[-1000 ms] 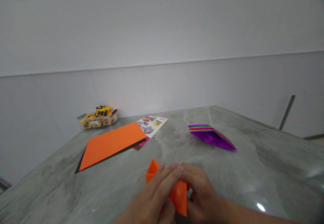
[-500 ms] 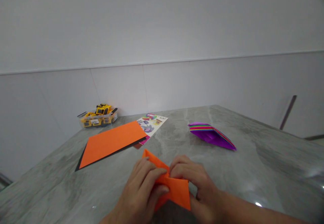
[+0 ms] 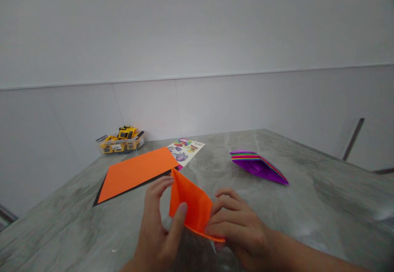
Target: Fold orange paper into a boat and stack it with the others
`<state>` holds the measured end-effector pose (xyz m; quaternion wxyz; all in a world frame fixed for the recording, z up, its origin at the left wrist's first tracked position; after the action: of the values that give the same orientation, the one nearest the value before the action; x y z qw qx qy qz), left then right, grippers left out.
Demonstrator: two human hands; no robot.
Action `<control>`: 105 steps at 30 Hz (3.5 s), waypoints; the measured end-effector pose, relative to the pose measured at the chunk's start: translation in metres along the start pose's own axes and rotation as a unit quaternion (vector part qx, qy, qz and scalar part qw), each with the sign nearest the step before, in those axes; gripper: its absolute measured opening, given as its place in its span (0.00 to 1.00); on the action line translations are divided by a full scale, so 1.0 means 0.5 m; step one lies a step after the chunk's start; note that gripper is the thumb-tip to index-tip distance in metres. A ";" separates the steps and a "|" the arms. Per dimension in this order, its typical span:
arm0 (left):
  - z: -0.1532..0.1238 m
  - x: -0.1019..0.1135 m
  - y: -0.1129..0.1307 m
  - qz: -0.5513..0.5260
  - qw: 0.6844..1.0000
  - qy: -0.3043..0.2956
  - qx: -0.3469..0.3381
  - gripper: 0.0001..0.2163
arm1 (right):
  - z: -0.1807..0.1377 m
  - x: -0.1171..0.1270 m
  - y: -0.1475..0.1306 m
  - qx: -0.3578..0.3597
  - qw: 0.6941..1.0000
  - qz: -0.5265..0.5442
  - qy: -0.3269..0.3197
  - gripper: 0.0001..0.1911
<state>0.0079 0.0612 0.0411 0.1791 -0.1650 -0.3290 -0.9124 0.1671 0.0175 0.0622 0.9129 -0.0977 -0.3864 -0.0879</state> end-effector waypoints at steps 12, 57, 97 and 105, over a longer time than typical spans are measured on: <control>-0.027 -0.067 -0.069 -0.148 0.963 -0.101 0.200 0.22 | -0.013 -0.022 0.016 -0.034 0.999 0.019 -0.006 0.11; -0.023 -0.133 -0.047 -0.474 0.813 -0.182 0.286 0.16 | 0.009 -0.010 0.045 -0.143 0.966 0.213 -0.018 0.08; -0.095 -0.121 -0.162 -0.467 0.678 0.023 0.568 0.18 | -0.032 -0.069 0.061 -0.046 0.999 -0.010 -0.008 0.16; -0.089 -0.166 -0.097 -0.649 0.567 -0.016 0.507 0.13 | -0.029 -0.063 0.034 -0.008 0.995 -0.104 0.001 0.15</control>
<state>0.0515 0.0850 -0.0522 -0.4123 0.1966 -0.7591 -0.4638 0.1593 0.0328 0.0277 0.8985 -0.0647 -0.3925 -0.1855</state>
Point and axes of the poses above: each hand's wrist, its own z-axis towards the middle knuckle, its own x-axis out of the back of the hand, y = z × x, the point moved 8 cm from there along z, towards the middle knuckle, and after that the axes turned 7 degrees about -y, right-handed, at the moved point
